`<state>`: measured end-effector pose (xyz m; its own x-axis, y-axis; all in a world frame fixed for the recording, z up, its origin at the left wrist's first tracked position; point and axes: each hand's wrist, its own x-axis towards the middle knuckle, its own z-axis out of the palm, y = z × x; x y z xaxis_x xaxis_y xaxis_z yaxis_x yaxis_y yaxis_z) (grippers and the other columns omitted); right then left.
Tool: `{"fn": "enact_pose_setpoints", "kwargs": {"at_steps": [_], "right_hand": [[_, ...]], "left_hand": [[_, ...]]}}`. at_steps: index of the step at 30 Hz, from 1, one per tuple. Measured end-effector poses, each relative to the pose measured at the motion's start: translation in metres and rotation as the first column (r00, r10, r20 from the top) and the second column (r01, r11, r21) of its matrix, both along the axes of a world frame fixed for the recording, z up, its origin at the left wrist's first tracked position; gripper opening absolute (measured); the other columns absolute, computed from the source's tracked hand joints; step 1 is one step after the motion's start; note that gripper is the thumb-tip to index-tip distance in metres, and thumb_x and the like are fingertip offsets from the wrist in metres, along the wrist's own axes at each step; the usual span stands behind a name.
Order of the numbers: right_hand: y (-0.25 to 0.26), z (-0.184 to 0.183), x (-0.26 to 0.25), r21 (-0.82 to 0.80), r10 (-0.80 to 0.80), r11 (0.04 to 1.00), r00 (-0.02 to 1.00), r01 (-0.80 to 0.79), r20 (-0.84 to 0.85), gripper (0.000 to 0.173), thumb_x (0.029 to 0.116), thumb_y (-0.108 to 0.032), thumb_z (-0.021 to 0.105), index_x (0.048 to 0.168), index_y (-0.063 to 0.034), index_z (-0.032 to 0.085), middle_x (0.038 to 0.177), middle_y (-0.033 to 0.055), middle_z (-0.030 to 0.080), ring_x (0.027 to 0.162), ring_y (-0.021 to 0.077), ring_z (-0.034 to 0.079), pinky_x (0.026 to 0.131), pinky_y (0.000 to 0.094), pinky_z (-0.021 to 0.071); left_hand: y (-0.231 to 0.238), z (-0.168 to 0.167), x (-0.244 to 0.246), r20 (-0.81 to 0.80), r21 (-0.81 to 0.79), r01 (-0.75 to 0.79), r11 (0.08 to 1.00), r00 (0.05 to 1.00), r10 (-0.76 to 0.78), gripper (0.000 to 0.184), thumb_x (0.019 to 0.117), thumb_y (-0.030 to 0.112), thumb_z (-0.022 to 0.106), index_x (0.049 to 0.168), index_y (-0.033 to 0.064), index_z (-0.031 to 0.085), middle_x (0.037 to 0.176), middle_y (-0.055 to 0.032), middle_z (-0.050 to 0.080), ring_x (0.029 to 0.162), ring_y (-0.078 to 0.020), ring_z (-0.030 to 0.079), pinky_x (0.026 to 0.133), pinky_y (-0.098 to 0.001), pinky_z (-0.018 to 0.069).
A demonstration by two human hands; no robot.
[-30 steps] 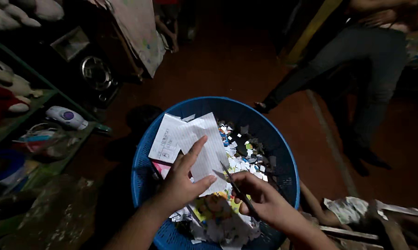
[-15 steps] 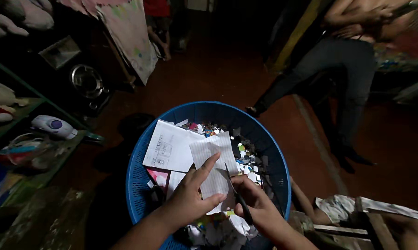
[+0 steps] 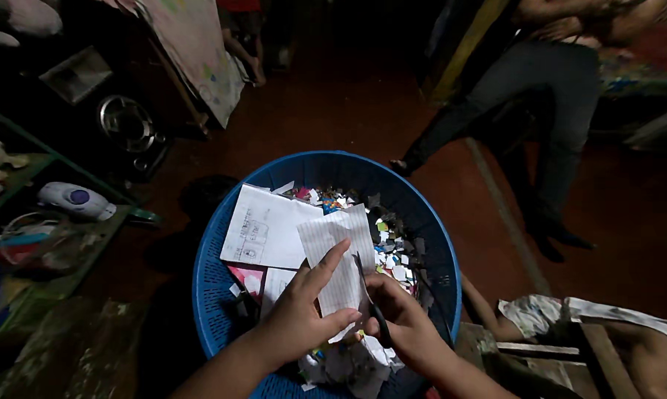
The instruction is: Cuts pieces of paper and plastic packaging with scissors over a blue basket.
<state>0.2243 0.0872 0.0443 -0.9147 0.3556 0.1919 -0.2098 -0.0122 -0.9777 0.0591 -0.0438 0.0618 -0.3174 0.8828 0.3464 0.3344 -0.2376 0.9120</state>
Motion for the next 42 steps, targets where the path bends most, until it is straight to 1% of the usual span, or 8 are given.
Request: {"fn": "enact_pose_setpoints", "kwargs": {"at_steps": [5,12,18,21,27,36,39,42], "right_hand": [[0.0011,-0.0007,0.0008,0.000,-0.024,1.000,1.000,0.024,0.003,0.044,0.0922,-0.040,0.072,0.125,-0.0139,0.057,0.104,-0.0076,0.067,0.089,-0.0008,0.065,0.079,0.0190,0.0567],[0.0003,-0.0046,0.0008,0.004,-0.062,0.998,0.998,0.062,-0.034,0.039,0.0924,-0.038,0.073,0.122,-0.0155,0.060,0.098,-0.0074,0.067,0.083,-0.0017,0.064,0.074,0.0173,0.0561],[0.0012,-0.0040,-0.0010,0.035,-0.071,0.997,0.997,0.072,-0.030,0.042,0.0934,-0.041,0.071,0.123,-0.0142,0.057,0.103,-0.0081,0.066,0.089,-0.0015,0.065,0.079,0.0194,0.0570],[0.0019,-0.0054,-0.0001,0.037,-0.098,0.994,0.995,0.100,-0.035,0.041,0.0921,-0.039,0.073,0.122,-0.0151,0.058,0.099,-0.0092,0.066,0.083,-0.0025,0.064,0.075,0.0182,0.0566],[0.0010,-0.0060,0.0016,0.007,-0.111,0.994,0.994,0.111,-0.015,0.040,0.0912,-0.037,0.074,0.120,-0.0149,0.058,0.093,-0.0086,0.065,0.077,-0.0032,0.062,0.069,0.0161,0.0554],[0.0019,-0.0068,0.0009,0.005,-0.152,0.988,0.988,0.152,-0.036,0.039,0.0918,-0.038,0.073,0.117,-0.0123,0.057,0.096,-0.0062,0.066,0.080,-0.0019,0.063,0.072,0.0173,0.0558],[0.0016,-0.0054,0.0007,0.001,-0.160,0.987,0.986,0.160,-0.046,0.048,0.0906,-0.039,0.074,0.126,-0.0154,0.052,0.096,-0.0094,0.062,0.079,-0.0037,0.061,0.071,0.0154,0.0542],[0.0004,-0.0013,-0.0007,-0.069,-0.211,0.976,0.976,0.207,-0.049,0.068,0.0848,-0.037,0.081,0.133,-0.0176,0.037,0.087,-0.0103,0.062,0.071,-0.0020,0.062,0.064,0.0170,0.0553]], "left_hand": [[-0.0006,-0.0006,0.0030,-0.099,-0.012,0.023,1.000,0.995,-0.024,0.083,0.0882,0.030,0.079,0.157,0.0055,0.039,0.147,-0.0121,0.055,0.126,-0.0021,0.057,0.100,-0.0190,0.0505],[0.0015,0.0000,0.0041,-0.095,0.010,0.042,0.999,0.995,-0.041,0.082,0.0899,0.029,0.079,0.156,0.0023,0.039,0.150,-0.0139,0.052,0.133,-0.0036,0.052,0.107,-0.0209,0.0473],[0.0008,0.0013,0.0059,-0.098,-0.043,0.048,0.998,0.994,-0.052,0.083,0.0880,0.026,0.079,0.157,0.0048,0.038,0.149,-0.0158,0.051,0.133,-0.0049,0.052,0.108,-0.0216,0.0461],[0.0019,0.0004,0.0065,-0.126,-0.040,0.040,0.998,0.991,-0.044,0.080,0.0916,0.036,0.076,0.157,0.0061,0.039,0.147,-0.0132,0.054,0.130,-0.0026,0.054,0.105,-0.0208,0.0479],[0.0035,-0.0003,0.0077,-0.118,-0.026,0.063,0.998,0.991,-0.066,0.077,0.0932,0.035,0.075,0.155,0.0044,0.041,0.147,-0.0113,0.055,0.130,-0.0022,0.054,0.105,-0.0210,0.0486],[0.0021,0.0005,0.0090,-0.189,-0.071,0.117,0.991,0.974,-0.129,0.079,0.0907,0.029,0.076,0.156,0.0042,0.039,0.125,-0.0155,0.067,0.096,-0.0044,0.064,0.081,-0.0180,0.0522],[0.0023,0.0010,0.0090,-0.209,-0.074,0.112,0.991,0.970,-0.125,0.078,0.0916,0.031,0.075,0.155,0.0027,0.040,0.130,-0.0156,0.066,0.105,-0.0043,0.065,0.087,-0.0180,0.0530],[0.0020,0.0010,0.0085,-0.216,-0.091,0.112,0.989,0.968,-0.130,0.080,0.0899,0.031,0.076,0.156,0.0039,0.040,0.127,-0.0158,0.067,0.098,-0.0062,0.066,0.081,-0.0191,0.0534]]}}
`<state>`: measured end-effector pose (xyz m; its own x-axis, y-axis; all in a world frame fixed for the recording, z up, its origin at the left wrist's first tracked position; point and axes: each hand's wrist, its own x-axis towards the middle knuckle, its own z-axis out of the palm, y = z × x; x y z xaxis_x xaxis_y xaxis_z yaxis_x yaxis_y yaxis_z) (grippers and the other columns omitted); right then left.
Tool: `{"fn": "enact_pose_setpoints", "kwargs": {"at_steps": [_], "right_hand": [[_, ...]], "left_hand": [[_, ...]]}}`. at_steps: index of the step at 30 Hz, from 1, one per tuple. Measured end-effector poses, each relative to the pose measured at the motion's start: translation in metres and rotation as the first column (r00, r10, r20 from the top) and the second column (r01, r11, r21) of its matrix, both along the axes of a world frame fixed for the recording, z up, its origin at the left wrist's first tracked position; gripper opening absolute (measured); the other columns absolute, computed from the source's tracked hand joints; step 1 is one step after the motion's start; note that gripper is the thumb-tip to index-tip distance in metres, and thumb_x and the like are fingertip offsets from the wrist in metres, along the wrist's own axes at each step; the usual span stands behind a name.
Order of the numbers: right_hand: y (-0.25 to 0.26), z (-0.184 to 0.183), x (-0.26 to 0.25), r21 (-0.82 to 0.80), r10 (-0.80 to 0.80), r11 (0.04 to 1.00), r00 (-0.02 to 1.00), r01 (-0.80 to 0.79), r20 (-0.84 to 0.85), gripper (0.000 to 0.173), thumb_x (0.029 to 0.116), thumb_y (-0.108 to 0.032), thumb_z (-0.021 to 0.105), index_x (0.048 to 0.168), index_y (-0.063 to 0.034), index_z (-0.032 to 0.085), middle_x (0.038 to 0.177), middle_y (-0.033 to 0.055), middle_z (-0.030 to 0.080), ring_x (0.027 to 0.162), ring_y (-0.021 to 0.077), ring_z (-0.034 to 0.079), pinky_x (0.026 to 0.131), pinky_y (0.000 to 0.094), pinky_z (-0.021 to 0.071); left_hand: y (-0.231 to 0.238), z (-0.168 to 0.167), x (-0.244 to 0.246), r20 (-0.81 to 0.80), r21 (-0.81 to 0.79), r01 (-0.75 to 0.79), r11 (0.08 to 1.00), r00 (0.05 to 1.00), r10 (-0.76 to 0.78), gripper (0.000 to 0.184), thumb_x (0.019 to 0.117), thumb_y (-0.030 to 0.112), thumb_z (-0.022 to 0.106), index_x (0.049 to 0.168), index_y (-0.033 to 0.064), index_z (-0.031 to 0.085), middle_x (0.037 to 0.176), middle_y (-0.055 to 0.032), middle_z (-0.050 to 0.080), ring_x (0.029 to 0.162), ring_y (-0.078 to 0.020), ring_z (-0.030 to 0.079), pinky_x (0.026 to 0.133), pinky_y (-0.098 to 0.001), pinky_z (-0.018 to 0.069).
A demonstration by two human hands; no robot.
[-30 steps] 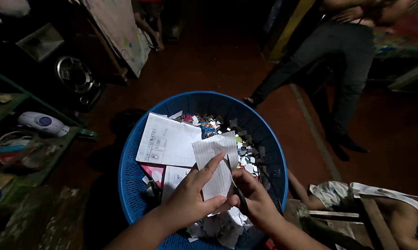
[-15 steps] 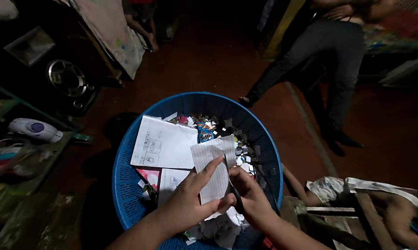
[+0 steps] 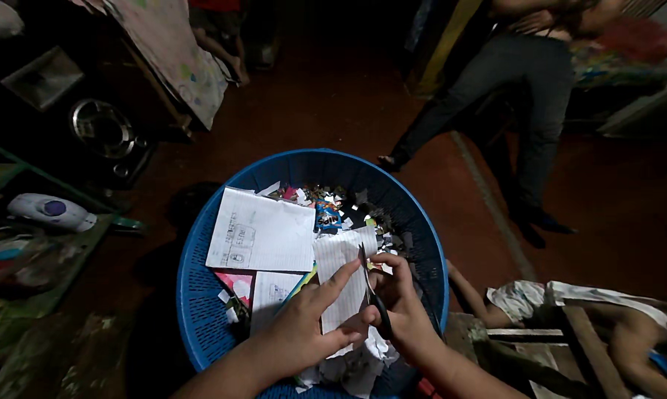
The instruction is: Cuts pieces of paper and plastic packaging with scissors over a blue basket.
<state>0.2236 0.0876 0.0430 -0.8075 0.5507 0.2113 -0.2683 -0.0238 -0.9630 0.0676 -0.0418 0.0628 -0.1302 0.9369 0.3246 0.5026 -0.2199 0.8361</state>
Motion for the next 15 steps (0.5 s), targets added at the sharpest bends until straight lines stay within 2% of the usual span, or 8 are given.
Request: {"fn": "enact_pose_setpoints", "kwargs": {"at_steps": [2,4,5,6,8,9,12,15], "right_hand": [[0.0007,0.0013,0.0000,-0.036,0.000,0.999,1.000,0.000,-0.006,0.087,0.0832,-0.038,0.082,0.144,-0.0171,0.025,0.086,-0.0091,0.062,0.068,-0.0012,0.062,0.061,0.0179,0.0559],[0.0023,0.0022,0.0004,-0.020,0.012,1.000,1.000,-0.011,0.008,0.102,0.0837,-0.043,0.081,0.153,-0.0103,0.015,0.086,-0.0084,0.062,0.068,-0.0019,0.061,0.061,0.0172,0.0552],[0.0026,0.0021,0.0007,-0.003,0.014,1.000,1.000,-0.014,0.019,0.101,0.0845,-0.045,0.079,0.154,-0.0066,0.017,0.087,-0.0086,0.063,0.069,-0.0022,0.062,0.063,0.0171,0.0555],[0.0024,0.0016,0.0012,0.022,0.010,1.000,0.999,-0.010,0.032,0.095,0.0855,-0.047,0.077,0.152,-0.0042,0.024,0.089,-0.0094,0.063,0.073,-0.0031,0.062,0.066,0.0165,0.0551],[0.0015,-0.0010,0.0012,0.058,0.006,0.998,1.000,-0.007,0.030,0.073,0.0881,-0.046,0.074,0.140,-0.0047,0.043,0.096,-0.0097,0.064,0.080,-0.0034,0.062,0.072,0.0166,0.0553],[0.0011,-0.0023,0.0006,0.063,0.006,0.998,1.000,-0.007,0.020,0.066,0.0886,-0.045,0.074,0.135,-0.0061,0.048,0.097,-0.0094,0.065,0.081,-0.0032,0.063,0.073,0.0169,0.0556],[0.0003,-0.0046,0.0004,0.064,0.000,0.998,1.000,-0.001,0.019,0.054,0.0893,-0.041,0.075,0.127,-0.0086,0.053,0.093,-0.0089,0.065,0.079,-0.0029,0.062,0.071,0.0169,0.0554],[0.0010,-0.0022,0.0001,0.046,0.009,0.999,1.000,-0.010,0.026,0.056,0.0881,-0.043,0.076,0.126,-0.0090,0.052,0.091,-0.0092,0.063,0.077,-0.0031,0.061,0.070,0.0162,0.0549]], "left_hand": [[-0.0002,0.0002,-0.0015,0.010,-0.005,0.010,1.000,1.000,-0.010,0.080,0.0894,0.030,0.076,0.156,0.0041,0.041,0.122,-0.0158,0.069,0.097,-0.0076,0.065,0.081,-0.0209,0.0533],[-0.0006,0.0007,-0.0031,0.030,-0.019,0.030,0.999,0.999,-0.029,0.081,0.0893,0.030,0.077,0.156,0.0046,0.040,0.125,-0.0151,0.068,0.102,-0.0062,0.065,0.085,-0.0203,0.0536],[-0.0008,0.0006,-0.0036,0.042,-0.023,0.038,0.999,0.998,-0.037,0.082,0.0885,0.028,0.077,0.157,0.0044,0.039,0.128,-0.0150,0.066,0.106,-0.0058,0.065,0.088,-0.0203,0.0533],[-0.0010,0.0004,-0.0038,0.052,-0.026,0.043,0.999,0.998,-0.042,0.082,0.0881,0.027,0.078,0.157,0.0043,0.038,0.132,-0.0152,0.065,0.110,-0.0060,0.064,0.091,-0.0209,0.0526],[-0.0014,-0.0001,-0.0039,0.065,-0.031,0.051,0.998,0.997,-0.049,0.082,0.0885,0.026,0.077,0.157,0.0048,0.038,0.139,-0.0146,0.061,0.120,-0.0068,0.061,0.100,-0.0232,0.0502],[-0.0013,-0.0005,-0.0038,0.067,-0.029,0.051,0.998,0.997,-0.049,0.082,0.0888,0.027,0.077,0.157,0.0048,0.038,0.140,-0.0145,0.060,0.122,-0.0073,0.060,0.102,-0.0241,0.0492],[-0.0009,-0.0019,-0.0037,0.070,-0.024,0.056,0.998,0.996,-0.055,0.081,0.0896,0.028,0.076,0.157,0.0049,0.038,0.136,-0.0143,0.063,0.118,-0.0056,0.061,0.099,-0.0225,0.0503],[-0.0006,-0.0026,-0.0046,0.080,-0.030,0.074,0.997,0.994,-0.072,0.082,0.0897,0.028,0.076,0.158,0.0046,0.037,0.137,-0.0138,0.062,0.119,-0.0056,0.061,0.099,-0.0228,0.0504]]}}
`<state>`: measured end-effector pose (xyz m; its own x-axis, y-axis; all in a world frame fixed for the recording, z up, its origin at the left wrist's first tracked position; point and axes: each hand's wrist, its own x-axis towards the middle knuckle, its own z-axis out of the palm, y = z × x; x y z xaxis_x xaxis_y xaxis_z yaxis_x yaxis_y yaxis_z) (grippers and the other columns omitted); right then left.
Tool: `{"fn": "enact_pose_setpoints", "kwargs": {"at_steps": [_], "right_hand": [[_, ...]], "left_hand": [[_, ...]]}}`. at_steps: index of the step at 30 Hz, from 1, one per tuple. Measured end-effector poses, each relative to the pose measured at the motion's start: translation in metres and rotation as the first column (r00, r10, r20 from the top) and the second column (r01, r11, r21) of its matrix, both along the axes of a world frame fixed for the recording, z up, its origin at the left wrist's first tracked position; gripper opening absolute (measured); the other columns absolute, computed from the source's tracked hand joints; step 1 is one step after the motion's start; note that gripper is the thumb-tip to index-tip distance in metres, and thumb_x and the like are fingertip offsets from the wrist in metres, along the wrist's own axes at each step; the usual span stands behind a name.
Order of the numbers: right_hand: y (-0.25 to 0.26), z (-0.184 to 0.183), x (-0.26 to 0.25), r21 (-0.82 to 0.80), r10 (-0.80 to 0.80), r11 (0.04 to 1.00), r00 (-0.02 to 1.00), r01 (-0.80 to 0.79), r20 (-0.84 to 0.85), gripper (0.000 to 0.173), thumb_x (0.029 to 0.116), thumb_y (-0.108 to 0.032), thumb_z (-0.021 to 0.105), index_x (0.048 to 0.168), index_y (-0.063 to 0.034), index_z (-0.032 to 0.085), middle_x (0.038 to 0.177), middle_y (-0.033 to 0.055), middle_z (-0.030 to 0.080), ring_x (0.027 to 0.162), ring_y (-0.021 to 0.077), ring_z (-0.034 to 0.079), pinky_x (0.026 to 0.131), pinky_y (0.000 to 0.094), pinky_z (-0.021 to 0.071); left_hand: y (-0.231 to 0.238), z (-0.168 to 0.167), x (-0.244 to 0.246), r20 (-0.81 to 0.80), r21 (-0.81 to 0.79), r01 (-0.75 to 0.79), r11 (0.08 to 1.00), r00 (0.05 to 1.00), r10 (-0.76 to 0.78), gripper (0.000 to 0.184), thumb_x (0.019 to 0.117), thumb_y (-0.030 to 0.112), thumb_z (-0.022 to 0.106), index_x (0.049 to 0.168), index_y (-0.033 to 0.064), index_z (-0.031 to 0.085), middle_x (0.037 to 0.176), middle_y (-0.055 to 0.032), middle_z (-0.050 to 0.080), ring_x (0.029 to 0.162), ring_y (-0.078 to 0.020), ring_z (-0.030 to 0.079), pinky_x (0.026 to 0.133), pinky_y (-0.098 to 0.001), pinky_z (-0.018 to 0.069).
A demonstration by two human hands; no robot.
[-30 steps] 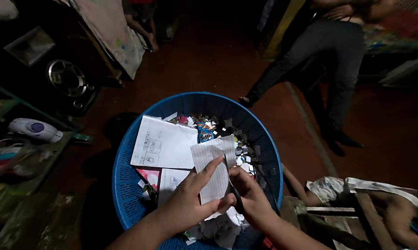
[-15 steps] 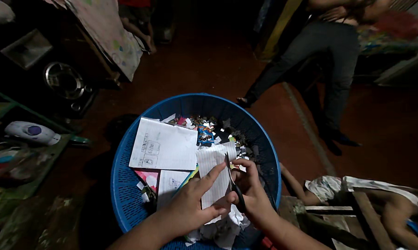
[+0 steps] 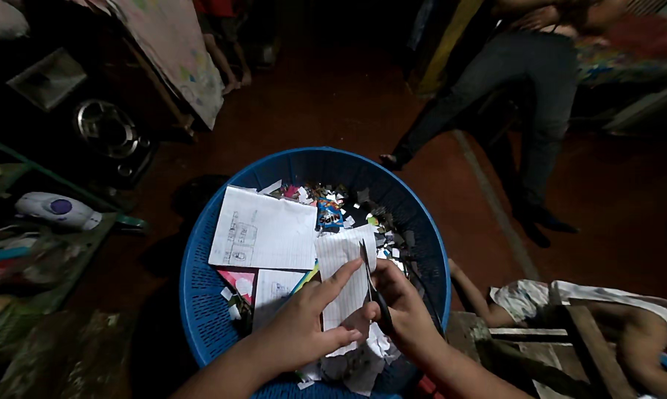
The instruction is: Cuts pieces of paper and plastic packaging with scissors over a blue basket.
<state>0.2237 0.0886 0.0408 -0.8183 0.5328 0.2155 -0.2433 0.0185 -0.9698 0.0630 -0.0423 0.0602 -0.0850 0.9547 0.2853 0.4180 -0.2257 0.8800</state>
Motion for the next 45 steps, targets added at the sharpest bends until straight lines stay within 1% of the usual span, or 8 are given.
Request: {"fn": "enact_pose_setpoints", "kwargs": {"at_steps": [10,18,25,32,34,38,41,45], "right_hand": [[0.001,-0.003,0.000,-0.041,0.009,0.999,0.999,-0.010,-0.034,0.045,0.0893,-0.042,0.075,0.116,-0.0115,0.054,0.092,-0.0082,0.065,0.079,-0.0027,0.063,0.071,0.0165,0.0549],[0.001,-0.002,0.001,-0.060,-0.026,0.998,1.000,0.026,-0.014,0.049,0.0876,-0.045,0.076,0.117,-0.0127,0.054,0.096,-0.0108,0.066,0.082,-0.0031,0.064,0.072,0.0168,0.0559],[0.004,0.002,0.002,-0.143,-0.101,0.984,0.995,0.103,0.023,0.048,0.0837,-0.041,0.081,0.114,-0.0145,0.054,0.091,-0.0118,0.066,0.071,-0.0027,0.062,0.062,0.0164,0.0553],[0.014,0.005,0.003,-0.312,-0.276,0.913,0.961,0.263,0.004,0.053,0.0845,-0.038,0.081,0.117,-0.0094,0.052,0.085,-0.0037,0.067,0.064,0.0031,0.063,0.055,0.0170,0.0533],[0.014,0.005,0.004,-0.322,-0.206,0.925,0.978,0.204,0.027,0.052,0.0838,-0.042,0.081,0.116,-0.0104,0.055,0.084,-0.0039,0.067,0.064,0.0032,0.062,0.055,0.0177,0.0532],[0.014,0.002,0.007,-0.278,0.176,0.950,0.977,-0.138,0.117,0.054,0.0834,-0.052,0.078,0.118,-0.0150,0.060,0.084,-0.0064,0.066,0.065,0.0021,0.061,0.056,0.0184,0.0520],[0.012,0.001,0.006,-0.277,0.325,0.914,0.943,-0.296,0.065,0.054,0.0856,-0.054,0.075,0.120,-0.0157,0.059,0.087,-0.0057,0.066,0.067,0.0022,0.062,0.058,0.0182,0.0530],[0.011,0.001,0.004,-0.281,0.408,0.881,0.912,-0.381,0.043,0.053,0.0879,-0.055,0.072,0.122,-0.0166,0.058,0.090,-0.0069,0.066,0.071,0.0011,0.062,0.061,0.0179,0.0532]], "left_hand": [[-0.002,0.000,0.001,-0.014,-0.054,0.029,0.998,0.999,-0.030,0.083,0.0897,0.028,0.077,0.159,0.0098,0.036,0.146,-0.0107,0.057,0.127,-0.0090,0.057,0.105,-0.0274,0.0480],[-0.003,0.006,0.002,-0.095,-0.117,0.051,0.992,0.994,-0.062,0.081,0.0902,0.029,0.075,0.159,0.0112,0.036,0.133,-0.0174,0.064,0.107,-0.0235,0.065,0.091,-0.0400,0.0545],[-0.002,0.011,-0.003,-0.099,-0.165,0.067,0.984,0.992,-0.084,0.084,0.0870,0.023,0.077,0.159,0.0082,0.036,0.143,-0.0167,0.058,0.120,-0.0253,0.062,0.100,-0.0410,0.0512],[0.004,0.011,-0.009,-0.112,-0.547,0.228,0.805,0.934,-0.340,0.058,0.0953,0.026,0.072,0.147,0.0084,0.054,0.136,-0.0204,0.060,0.123,-0.0361,0.060,0.104,-0.0577,0.0473],[0.005,0.009,-0.009,-0.174,-0.672,0.189,0.716,0.899,-0.401,0.045,0.0991,0.034,0.067,0.136,0.0079,0.065,0.140,-0.0218,0.056,0.122,-0.0380,0.060,0.101,-0.0591,0.0486],[0.003,0.010,-0.010,-0.247,-0.493,-0.102,0.864,0.969,-0.026,0.032,0.0995,0.034,0.065,0.110,0.0056,0.074,0.139,-0.0166,0.058,0.111,-0.0279,0.066,0.092,-0.0474,0.0567],[0.007,0.017,-0.014,-0.054,-0.428,-0.195,0.883,0.980,0.190,0.040,0.0993,0.033,0.066,0.131,0.0072,0.063,0.136,-0.0116,0.057,0.113,-0.0173,0.064,0.089,-0.0321,0.0577],[0.008,0.010,-0.010,-0.031,-0.358,-0.118,0.926,0.993,0.115,0.057,0.0871,0.023,0.079,0.138,0.0093,0.058,0.160,-0.0131,0.035,0.129,-0.0171,0.055,0.098,-0.0316,0.0523]]}}
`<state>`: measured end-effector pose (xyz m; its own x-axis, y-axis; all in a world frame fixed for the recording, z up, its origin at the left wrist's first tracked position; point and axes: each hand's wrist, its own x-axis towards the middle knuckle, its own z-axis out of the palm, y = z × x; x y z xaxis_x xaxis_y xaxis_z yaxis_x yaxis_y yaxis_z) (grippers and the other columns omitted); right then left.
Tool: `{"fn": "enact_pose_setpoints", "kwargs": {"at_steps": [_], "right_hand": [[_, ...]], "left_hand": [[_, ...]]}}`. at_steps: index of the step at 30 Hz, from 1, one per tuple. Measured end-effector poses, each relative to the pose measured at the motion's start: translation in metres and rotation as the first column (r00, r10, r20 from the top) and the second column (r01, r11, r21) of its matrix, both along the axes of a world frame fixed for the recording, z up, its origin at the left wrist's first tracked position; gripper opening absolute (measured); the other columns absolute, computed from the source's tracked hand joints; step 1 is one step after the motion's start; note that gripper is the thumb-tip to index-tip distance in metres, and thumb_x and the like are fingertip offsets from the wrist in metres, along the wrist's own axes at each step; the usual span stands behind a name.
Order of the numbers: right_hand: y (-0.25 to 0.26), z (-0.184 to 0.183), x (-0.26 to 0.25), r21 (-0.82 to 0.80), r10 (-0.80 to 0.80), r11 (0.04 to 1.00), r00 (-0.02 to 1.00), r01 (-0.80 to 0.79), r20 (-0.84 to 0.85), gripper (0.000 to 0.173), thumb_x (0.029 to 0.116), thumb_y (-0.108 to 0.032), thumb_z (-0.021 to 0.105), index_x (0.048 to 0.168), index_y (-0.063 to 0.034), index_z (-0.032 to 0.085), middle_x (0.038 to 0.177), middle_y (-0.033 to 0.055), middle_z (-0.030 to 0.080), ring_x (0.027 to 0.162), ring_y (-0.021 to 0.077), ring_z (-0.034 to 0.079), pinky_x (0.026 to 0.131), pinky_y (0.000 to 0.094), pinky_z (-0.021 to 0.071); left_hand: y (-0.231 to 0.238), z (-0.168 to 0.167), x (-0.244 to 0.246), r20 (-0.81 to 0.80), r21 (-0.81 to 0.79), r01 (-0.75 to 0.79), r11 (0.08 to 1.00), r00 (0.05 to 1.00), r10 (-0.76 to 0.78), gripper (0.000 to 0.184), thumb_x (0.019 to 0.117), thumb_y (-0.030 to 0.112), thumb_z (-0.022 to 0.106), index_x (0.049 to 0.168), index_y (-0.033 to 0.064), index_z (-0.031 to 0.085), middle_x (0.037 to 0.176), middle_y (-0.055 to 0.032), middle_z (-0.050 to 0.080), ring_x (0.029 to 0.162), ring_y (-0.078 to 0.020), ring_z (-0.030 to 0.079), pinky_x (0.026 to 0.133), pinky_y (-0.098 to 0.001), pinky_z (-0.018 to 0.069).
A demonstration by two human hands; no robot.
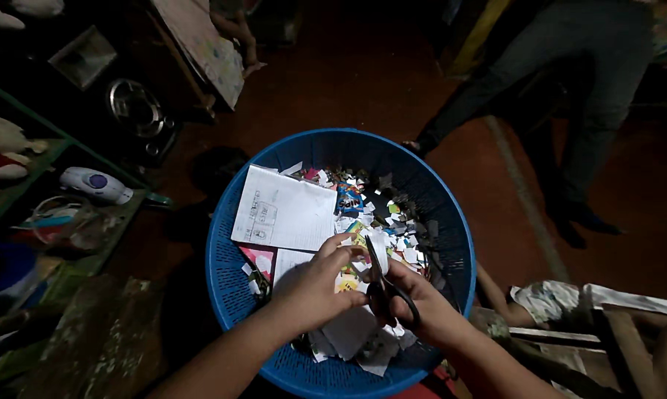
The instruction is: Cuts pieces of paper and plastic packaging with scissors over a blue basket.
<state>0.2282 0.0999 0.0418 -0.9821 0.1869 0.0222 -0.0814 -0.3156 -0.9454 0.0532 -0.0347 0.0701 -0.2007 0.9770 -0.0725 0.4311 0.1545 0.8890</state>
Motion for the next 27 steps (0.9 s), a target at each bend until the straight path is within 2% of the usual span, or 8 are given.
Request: {"fn": "enact_pose_setpoints", "kwargs": {"at_steps": [2,3,5,8,14,19,22,27], "right_hand": [[-0.001,-0.001,0.000,0.008,0.019,1.000,1.000,-0.019,0.007,0.055,0.0889,-0.054,0.072,0.124,-0.0151,0.058,0.092,-0.0066,0.066,0.072,0.0012,0.062,0.061,0.0181,0.0534],[-0.001,-0.001,0.000,0.010,0.022,1.000,1.000,-0.022,0.010,0.055,0.0890,-0.054,0.072,0.125,-0.0151,0.057,0.094,-0.0065,0.066,0.073,0.0011,0.062,0.062,0.0182,0.0535],[0.000,-0.001,0.000,0.011,0.017,1.000,1.000,-0.017,0.011,0.056,0.0887,-0.054,0.072,0.126,-0.0150,0.057,0.096,-0.0063,0.067,0.074,0.0014,0.063,0.062,0.0186,0.0538],[0.001,-0.001,0.000,0.039,-0.038,0.999,0.999,0.037,0.012,0.057,0.0875,-0.053,0.073,0.126,-0.0146,0.055,0.095,-0.0059,0.067,0.074,0.0021,0.063,0.062,0.0188,0.0541],[0.006,-0.002,0.001,-0.017,-0.158,0.987,0.987,0.158,0.006,0.042,0.0883,-0.046,0.075,0.117,-0.0175,0.061,0.087,-0.0034,0.066,0.069,0.0035,0.061,0.061,0.0191,0.0523],[0.004,-0.004,-0.001,-0.026,-0.169,0.985,0.986,0.169,0.012,0.041,0.0880,-0.041,0.077,0.117,-0.0164,0.063,0.090,-0.0035,0.067,0.073,0.0037,0.062,0.064,0.0197,0.0532],[0.002,-0.004,-0.002,-0.042,-0.143,0.989,0.990,0.144,0.013,0.044,0.0872,-0.042,0.077,0.120,-0.0169,0.063,0.093,-0.0034,0.068,0.075,0.0043,0.064,0.066,0.0206,0.0549],[0.002,-0.002,0.000,0.047,-0.184,0.982,0.981,0.181,0.055,0.050,0.0859,-0.045,0.078,0.122,-0.0155,0.059,0.088,-0.0058,0.065,0.073,0.0031,0.063,0.065,0.0199,0.0551]], "left_hand": [[0.000,-0.003,0.001,-0.057,0.010,0.039,0.999,0.998,-0.039,0.046,0.0855,0.019,0.079,0.127,0.0079,0.063,0.160,-0.0108,0.035,0.129,-0.0148,0.054,0.101,-0.0310,0.0498],[0.000,-0.002,0.001,-0.069,0.008,0.053,0.999,0.996,-0.052,0.039,0.0864,0.017,0.078,0.121,0.0052,0.066,0.154,-0.0117,0.045,0.128,-0.0159,0.055,0.103,-0.0323,0.0490],[0.000,0.004,0.001,-0.063,-0.047,0.069,0.997,0.995,-0.072,0.028,0.0910,0.015,0.074,0.114,0.0001,0.070,0.124,-0.0143,0.067,0.115,-0.0210,0.062,0.099,-0.0377,0.0497],[0.000,0.006,-0.001,-0.058,-0.091,0.088,0.992,0.994,-0.094,0.019,0.0973,0.016,0.067,0.103,-0.0015,0.070,0.102,-0.0122,0.071,0.098,-0.0177,0.068,0.092,-0.0353,0.0543],[0.001,0.010,-0.009,-0.099,-0.299,0.137,0.944,0.980,-0.173,0.025,0.1026,0.022,0.062,0.110,-0.0010,0.067,0.107,-0.0152,0.067,0.100,-0.0249,0.066,0.092,-0.0430,0.0538],[0.000,0.007,-0.002,-0.016,-0.208,0.089,0.974,0.995,-0.094,0.039,0.0996,0.026,0.066,0.129,0.0016,0.057,0.122,-0.0121,0.065,0.112,-0.0179,0.065,0.099,-0.0359,0.0535],[0.002,0.002,0.003,0.037,-0.097,0.067,0.993,0.997,-0.064,0.030,0.1015,0.024,0.062,0.119,-0.0004,0.061,0.111,-0.0110,0.067,0.102,-0.0143,0.067,0.093,-0.0327,0.0547],[0.002,0.007,-0.001,0.177,-0.010,-0.189,0.982,0.966,0.187,0.019,0.1065,0.019,0.052,0.110,0.0039,0.064,0.091,0.0001,0.068,0.081,-0.0055,0.068,0.077,-0.0254,0.0577]]}}
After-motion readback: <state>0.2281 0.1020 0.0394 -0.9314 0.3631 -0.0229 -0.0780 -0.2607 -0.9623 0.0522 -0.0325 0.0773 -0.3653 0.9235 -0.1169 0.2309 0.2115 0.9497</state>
